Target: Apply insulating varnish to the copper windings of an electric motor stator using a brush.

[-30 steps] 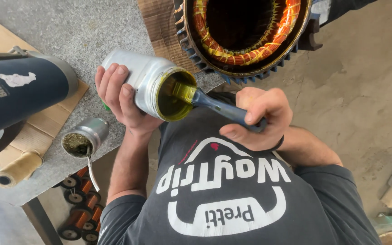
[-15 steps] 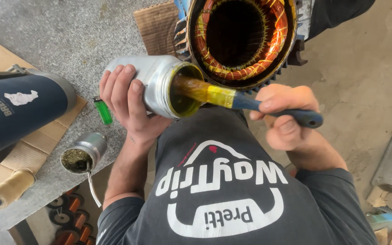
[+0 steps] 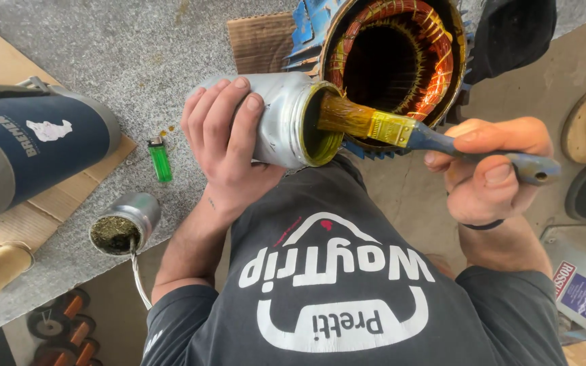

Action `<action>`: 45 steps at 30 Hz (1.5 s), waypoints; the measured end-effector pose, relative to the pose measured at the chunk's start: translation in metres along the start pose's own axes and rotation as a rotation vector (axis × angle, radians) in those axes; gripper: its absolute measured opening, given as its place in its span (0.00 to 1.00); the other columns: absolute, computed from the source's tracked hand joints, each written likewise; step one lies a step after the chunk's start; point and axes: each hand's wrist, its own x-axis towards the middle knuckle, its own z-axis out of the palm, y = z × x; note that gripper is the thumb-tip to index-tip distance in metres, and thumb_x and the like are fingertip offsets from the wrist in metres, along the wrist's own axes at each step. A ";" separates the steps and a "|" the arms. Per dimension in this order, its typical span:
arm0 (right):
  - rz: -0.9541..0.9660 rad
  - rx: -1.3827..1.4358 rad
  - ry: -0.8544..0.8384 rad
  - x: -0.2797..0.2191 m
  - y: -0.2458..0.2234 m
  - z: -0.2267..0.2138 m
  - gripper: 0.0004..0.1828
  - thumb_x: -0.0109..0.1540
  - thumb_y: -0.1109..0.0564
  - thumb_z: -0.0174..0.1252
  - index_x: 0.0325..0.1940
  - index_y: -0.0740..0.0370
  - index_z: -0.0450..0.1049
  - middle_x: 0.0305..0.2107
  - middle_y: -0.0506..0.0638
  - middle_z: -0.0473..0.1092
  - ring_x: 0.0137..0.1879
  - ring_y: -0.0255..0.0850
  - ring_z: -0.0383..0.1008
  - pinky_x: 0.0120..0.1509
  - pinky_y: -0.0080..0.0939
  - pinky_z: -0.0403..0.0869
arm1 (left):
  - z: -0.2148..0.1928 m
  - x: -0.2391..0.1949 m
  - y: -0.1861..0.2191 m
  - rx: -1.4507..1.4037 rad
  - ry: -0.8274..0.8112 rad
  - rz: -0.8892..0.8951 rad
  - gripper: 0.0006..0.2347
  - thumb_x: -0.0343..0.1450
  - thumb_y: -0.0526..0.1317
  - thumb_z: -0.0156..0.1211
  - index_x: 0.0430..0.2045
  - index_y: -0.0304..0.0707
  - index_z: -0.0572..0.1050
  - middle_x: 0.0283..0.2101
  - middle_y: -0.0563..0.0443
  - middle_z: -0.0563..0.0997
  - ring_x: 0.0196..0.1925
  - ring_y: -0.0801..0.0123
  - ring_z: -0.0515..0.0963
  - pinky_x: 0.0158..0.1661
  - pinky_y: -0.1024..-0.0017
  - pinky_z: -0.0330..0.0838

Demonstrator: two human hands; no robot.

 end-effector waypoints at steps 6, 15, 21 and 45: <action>-0.165 -0.349 0.012 0.008 -0.027 -0.014 0.35 0.71 0.30 0.55 0.50 0.68 0.60 0.28 0.61 0.66 0.28 0.43 0.72 0.35 0.37 0.75 | 0.002 0.001 0.000 0.057 -0.002 0.013 0.30 0.69 0.39 0.75 0.63 0.35 0.64 0.64 0.38 0.71 0.66 0.47 0.71 0.68 0.46 0.61; -0.278 -0.679 -0.061 0.042 -0.045 -0.055 0.26 0.81 0.39 0.54 0.57 0.69 0.65 0.35 0.63 0.74 0.37 0.48 0.80 0.44 0.41 0.81 | 0.013 -0.044 -0.041 -0.305 -0.020 -0.338 0.40 0.64 0.38 0.85 0.68 0.34 0.61 0.66 0.42 0.70 0.66 0.53 0.73 0.66 0.59 0.70; -0.841 -1.372 -0.874 0.085 -0.058 0.019 0.09 0.62 0.56 0.61 0.39 0.66 0.74 0.28 0.52 0.74 0.31 0.46 0.76 0.34 0.42 0.74 | 0.025 -0.086 -0.084 -0.706 0.151 -0.487 0.48 0.65 0.39 0.83 0.75 0.42 0.48 0.73 0.48 0.63 0.69 0.61 0.70 0.68 0.63 0.69; -0.736 -1.922 -1.114 0.109 -0.064 0.092 0.09 0.53 0.53 0.56 0.24 0.52 0.62 0.18 0.43 0.58 0.25 0.35 0.64 0.30 0.34 0.63 | 0.028 -0.091 -0.100 -0.609 0.055 -0.335 0.49 0.64 0.33 0.85 0.77 0.45 0.49 0.69 0.47 0.65 0.71 0.62 0.71 0.70 0.64 0.65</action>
